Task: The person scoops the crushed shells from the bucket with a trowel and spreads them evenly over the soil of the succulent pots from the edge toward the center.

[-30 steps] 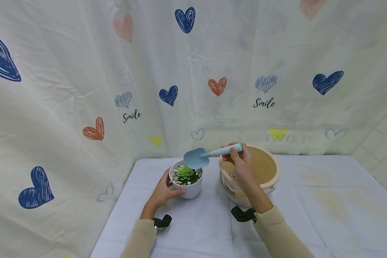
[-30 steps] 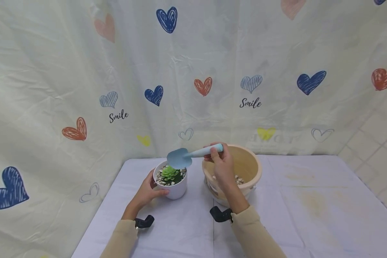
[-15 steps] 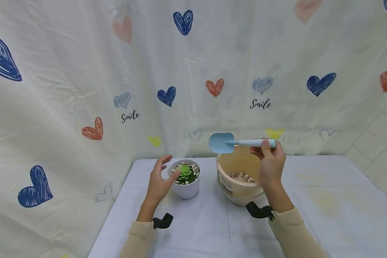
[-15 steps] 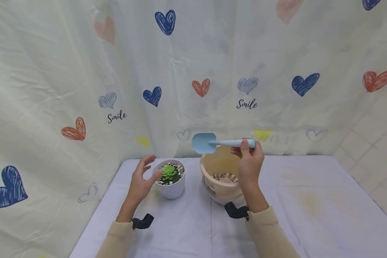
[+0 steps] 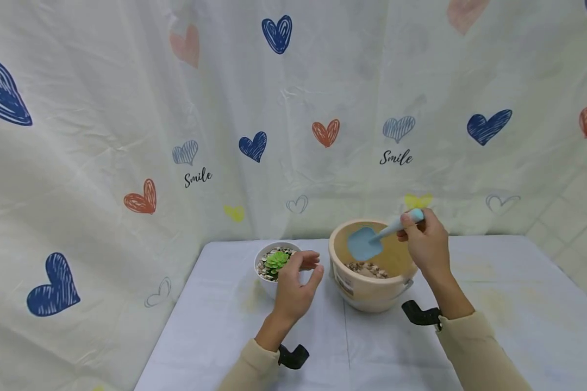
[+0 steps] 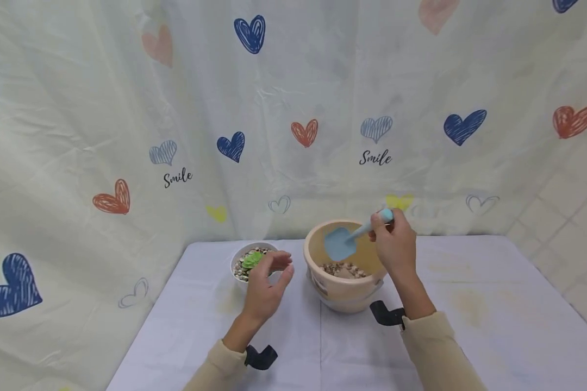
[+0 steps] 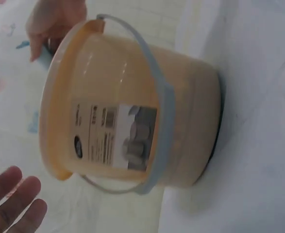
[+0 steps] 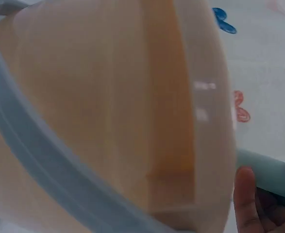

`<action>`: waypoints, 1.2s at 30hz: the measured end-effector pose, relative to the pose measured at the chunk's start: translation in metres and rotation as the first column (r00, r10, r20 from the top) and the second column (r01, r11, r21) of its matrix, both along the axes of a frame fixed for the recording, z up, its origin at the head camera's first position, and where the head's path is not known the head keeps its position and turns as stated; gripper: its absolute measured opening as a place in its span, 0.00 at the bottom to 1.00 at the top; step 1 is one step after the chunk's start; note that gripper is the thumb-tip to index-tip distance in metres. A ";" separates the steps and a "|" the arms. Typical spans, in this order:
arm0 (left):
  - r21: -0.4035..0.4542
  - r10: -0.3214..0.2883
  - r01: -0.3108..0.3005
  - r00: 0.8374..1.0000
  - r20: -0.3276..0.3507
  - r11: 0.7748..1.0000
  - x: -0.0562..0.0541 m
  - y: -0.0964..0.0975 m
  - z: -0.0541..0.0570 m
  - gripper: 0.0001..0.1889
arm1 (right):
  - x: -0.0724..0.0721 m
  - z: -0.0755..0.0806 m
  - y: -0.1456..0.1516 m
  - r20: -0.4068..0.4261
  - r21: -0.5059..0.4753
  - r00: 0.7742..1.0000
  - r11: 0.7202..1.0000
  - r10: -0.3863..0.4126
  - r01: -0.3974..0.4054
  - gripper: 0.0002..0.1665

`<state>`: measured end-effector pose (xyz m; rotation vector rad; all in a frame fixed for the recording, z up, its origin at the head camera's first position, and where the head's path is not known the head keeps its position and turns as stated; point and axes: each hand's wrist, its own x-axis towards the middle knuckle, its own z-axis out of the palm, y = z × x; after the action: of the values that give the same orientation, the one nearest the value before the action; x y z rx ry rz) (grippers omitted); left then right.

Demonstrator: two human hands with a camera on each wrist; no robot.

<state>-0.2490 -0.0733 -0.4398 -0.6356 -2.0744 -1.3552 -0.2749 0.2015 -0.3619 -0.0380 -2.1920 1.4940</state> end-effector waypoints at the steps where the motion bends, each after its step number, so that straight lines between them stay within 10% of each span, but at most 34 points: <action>1: -0.001 -0.002 0.002 1.000 0.024 1.000 -0.001 0.007 -0.001 0.13 | -0.002 -0.001 -0.002 0.005 0.098 1.000 0.995 -0.003 0.002 0.22; 8: -0.021 0.055 -0.053 0.989 0.140 0.998 -0.010 0.040 -0.011 0.22 | -0.020 -0.015 -0.005 0.018 0.344 1.000 0.938 0.024 -0.029 0.23; 15: 0.076 -0.072 0.048 0.931 0.358 0.996 -0.020 0.052 -0.017 0.32 | -0.025 -0.026 0.001 0.033 0.405 0.999 0.913 0.040 -0.050 0.22; 24: 0.171 -0.136 0.065 0.881 0.452 0.983 -0.022 0.054 -0.022 0.36 | -0.024 -0.029 0.006 0.094 0.478 0.994 0.873 0.064 -0.101 0.22; 36: 0.198 -0.159 0.078 0.885 0.437 0.977 -0.021 0.058 -0.027 0.32 | -0.028 -0.030 0.004 0.133 0.544 0.989 0.829 0.064 -0.127 0.18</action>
<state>-0.2700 -0.0150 -0.4663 -0.4016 -2.2582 -1.8794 -0.3028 0.2054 -0.3919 0.1896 -2.6708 0.8618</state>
